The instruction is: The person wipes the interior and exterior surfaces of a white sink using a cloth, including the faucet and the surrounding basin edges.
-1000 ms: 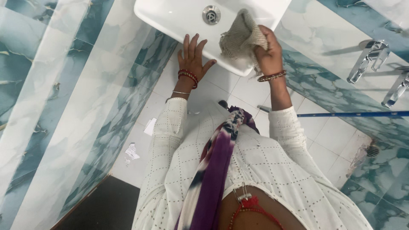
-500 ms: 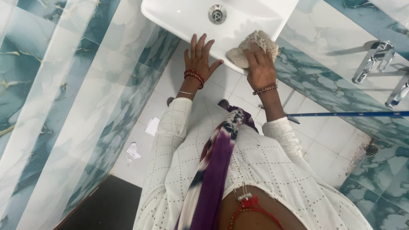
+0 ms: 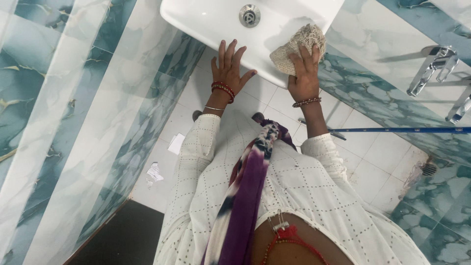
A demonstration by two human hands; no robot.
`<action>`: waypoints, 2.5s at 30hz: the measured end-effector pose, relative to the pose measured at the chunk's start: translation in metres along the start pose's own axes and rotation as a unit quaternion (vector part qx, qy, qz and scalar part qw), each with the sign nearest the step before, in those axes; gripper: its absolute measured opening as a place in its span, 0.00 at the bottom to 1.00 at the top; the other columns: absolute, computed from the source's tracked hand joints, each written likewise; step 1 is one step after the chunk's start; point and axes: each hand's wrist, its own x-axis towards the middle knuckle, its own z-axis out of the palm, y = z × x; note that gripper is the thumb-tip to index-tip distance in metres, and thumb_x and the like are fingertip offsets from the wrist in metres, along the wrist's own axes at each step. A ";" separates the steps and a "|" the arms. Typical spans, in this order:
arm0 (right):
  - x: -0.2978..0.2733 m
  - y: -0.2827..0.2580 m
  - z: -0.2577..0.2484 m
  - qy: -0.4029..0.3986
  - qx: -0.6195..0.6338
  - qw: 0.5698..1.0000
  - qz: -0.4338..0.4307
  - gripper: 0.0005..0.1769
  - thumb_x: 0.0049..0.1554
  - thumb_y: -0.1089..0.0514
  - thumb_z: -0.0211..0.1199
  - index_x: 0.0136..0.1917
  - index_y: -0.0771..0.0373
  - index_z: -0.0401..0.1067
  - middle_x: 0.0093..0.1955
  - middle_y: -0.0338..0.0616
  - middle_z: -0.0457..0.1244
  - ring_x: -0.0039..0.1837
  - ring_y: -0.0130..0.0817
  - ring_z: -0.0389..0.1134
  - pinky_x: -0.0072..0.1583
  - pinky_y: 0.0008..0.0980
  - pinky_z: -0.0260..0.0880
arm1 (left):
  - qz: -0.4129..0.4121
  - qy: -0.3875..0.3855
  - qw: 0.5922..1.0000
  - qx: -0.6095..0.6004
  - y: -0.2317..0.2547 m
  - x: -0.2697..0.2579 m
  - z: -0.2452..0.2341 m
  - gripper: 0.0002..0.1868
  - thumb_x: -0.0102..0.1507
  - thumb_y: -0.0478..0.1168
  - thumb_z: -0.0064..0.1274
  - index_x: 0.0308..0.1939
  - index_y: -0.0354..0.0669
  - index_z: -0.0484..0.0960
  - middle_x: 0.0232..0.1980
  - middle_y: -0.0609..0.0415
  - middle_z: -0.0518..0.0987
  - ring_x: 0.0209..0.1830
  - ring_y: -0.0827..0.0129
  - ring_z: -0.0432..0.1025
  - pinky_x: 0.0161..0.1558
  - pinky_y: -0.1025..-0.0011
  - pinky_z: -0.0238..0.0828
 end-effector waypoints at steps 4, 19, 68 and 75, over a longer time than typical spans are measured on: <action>0.019 0.030 0.010 0.008 -0.006 1.000 0.009 0.38 0.47 0.79 0.57 0.69 0.59 0.72 0.83 0.51 0.53 0.85 0.65 0.37 0.81 0.62 0.46 | 0.006 0.007 1.000 0.001 -0.001 0.000 0.002 0.43 0.67 0.76 0.49 0.75 0.56 0.59 0.82 0.52 0.49 0.83 0.51 0.35 0.67 0.31 0.52; 0.031 0.045 0.009 0.003 0.010 1.000 0.000 0.34 0.48 0.79 0.58 0.66 0.58 0.74 0.79 0.50 0.58 0.85 0.61 0.40 0.83 0.54 0.48 | 0.002 0.007 1.000 0.000 0.002 0.000 -0.002 0.43 0.67 0.75 0.48 0.75 0.57 0.59 0.81 0.51 0.51 0.83 0.50 0.37 0.66 0.31 0.53; -0.015 0.005 0.001 -0.029 0.132 0.990 0.027 0.21 0.52 0.61 0.74 0.59 0.57 0.76 0.80 0.45 0.57 0.87 0.53 0.37 0.84 0.55 0.42 | 0.002 -0.008 1.000 0.006 0.004 0.001 -0.003 0.43 0.68 0.71 0.52 0.76 0.55 0.57 0.82 0.51 0.48 0.84 0.49 0.34 0.67 0.34 0.51; 0.025 0.058 0.004 0.016 0.104 0.994 -0.002 0.18 0.58 0.61 0.71 0.61 0.60 0.74 0.79 0.49 0.57 0.86 0.58 0.38 0.82 0.55 0.46 | -0.026 -0.049 0.998 0.010 0.016 0.002 -0.015 0.41 0.69 0.68 0.53 0.77 0.54 0.58 0.83 0.50 0.47 0.84 0.49 0.32 0.69 0.34 0.49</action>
